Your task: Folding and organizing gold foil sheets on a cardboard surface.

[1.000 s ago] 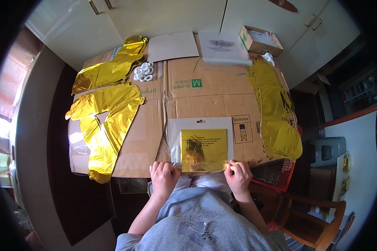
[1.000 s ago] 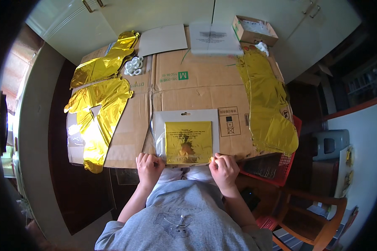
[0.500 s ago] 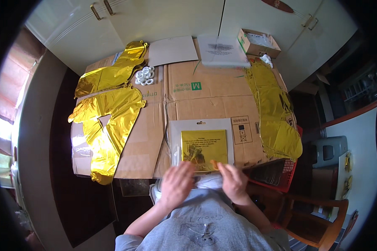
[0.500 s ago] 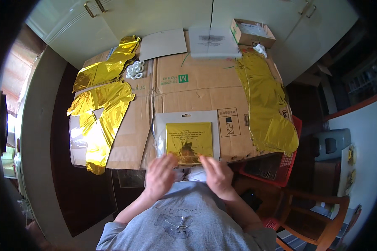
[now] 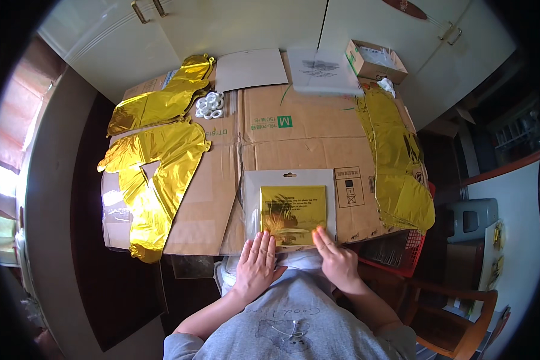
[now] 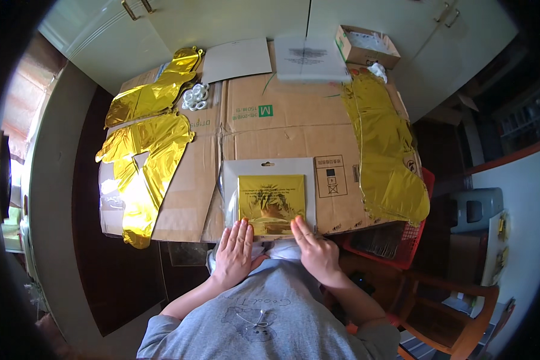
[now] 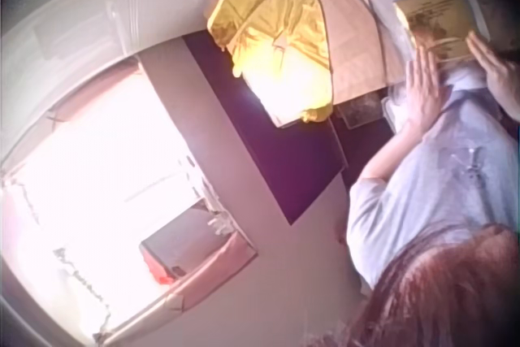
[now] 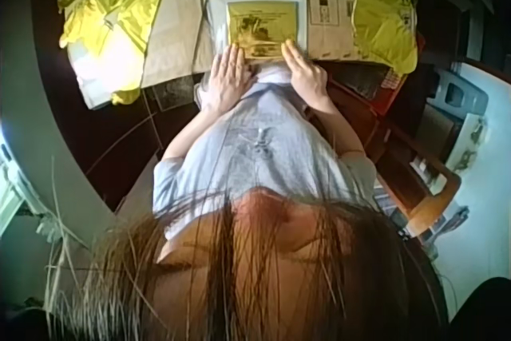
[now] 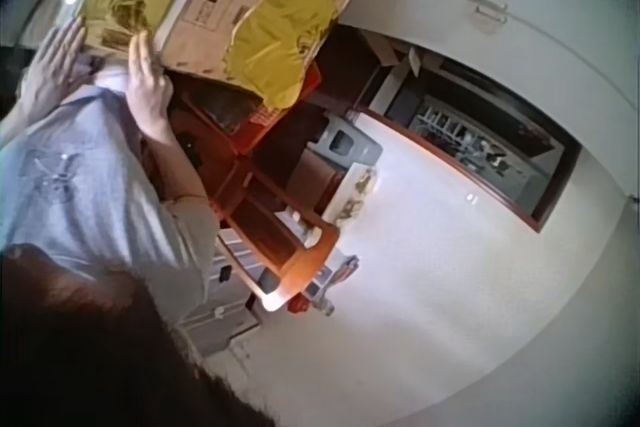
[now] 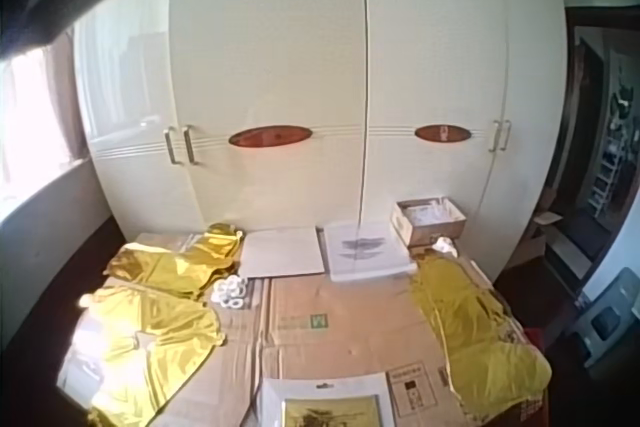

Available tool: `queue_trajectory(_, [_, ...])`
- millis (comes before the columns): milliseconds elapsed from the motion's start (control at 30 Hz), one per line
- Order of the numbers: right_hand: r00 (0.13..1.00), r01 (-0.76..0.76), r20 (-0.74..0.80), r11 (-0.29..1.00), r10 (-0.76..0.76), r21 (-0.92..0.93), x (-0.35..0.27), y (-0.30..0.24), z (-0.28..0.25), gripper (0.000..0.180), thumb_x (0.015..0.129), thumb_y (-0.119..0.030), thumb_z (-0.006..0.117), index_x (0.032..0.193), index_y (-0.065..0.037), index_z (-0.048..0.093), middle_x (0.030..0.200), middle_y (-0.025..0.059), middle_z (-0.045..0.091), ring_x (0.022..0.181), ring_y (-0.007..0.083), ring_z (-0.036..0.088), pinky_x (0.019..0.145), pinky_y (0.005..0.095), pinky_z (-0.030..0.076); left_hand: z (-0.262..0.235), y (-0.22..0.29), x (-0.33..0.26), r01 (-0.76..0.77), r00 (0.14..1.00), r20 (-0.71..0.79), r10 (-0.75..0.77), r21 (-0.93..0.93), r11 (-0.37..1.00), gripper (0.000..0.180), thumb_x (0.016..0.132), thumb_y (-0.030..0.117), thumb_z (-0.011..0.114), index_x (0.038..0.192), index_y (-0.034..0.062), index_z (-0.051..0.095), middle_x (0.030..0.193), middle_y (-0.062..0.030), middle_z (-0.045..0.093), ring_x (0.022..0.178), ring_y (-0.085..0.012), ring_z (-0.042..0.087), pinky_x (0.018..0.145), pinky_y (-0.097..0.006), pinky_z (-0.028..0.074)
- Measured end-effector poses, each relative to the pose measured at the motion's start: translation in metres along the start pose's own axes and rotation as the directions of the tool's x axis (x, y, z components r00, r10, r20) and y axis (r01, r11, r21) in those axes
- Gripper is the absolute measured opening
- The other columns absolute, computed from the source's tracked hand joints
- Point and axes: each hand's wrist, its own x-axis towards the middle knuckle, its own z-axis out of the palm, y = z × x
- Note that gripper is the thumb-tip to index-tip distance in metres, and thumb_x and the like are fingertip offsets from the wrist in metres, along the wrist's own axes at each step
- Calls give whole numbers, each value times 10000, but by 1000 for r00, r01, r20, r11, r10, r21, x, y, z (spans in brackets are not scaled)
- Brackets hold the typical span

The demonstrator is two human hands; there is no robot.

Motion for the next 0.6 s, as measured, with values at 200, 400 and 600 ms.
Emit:
queue_trajectory(200, [998,-31,-47,999,29,-43,-11,26,-6,475,775,-7,556,1230,-105,651,1300,55,616,514,182,634,506,282,531,0,2,-3,40,999,-8,-40,-7,999,862,859,559,590,1413,-66,378,1477,-239,382,1410,-335,330,1149,-537,205])
queue_trajectory(400, [996,-75,-41,997,75,-6,-13,23,-7,473,809,-9,531,1260,-114,630,1274,68,628,576,226,670,532,309,549,-5,-9,-8,117,993,-8,-117,28,993,896,855,576,579,1427,-73,345,1475,-238,382,1418,-344,309,1153,-584,139])
queue_trajectory(600, [995,-92,-40,996,92,1,-12,18,-9,472,801,-8,539,1255,-100,630,1272,83,626,598,251,676,549,317,555,-13,-16,-10,155,987,-48,-151,84,984,840,858,541,590,1426,-40,374,1475,-191,403,1434,-333,280,1149,-599,120])
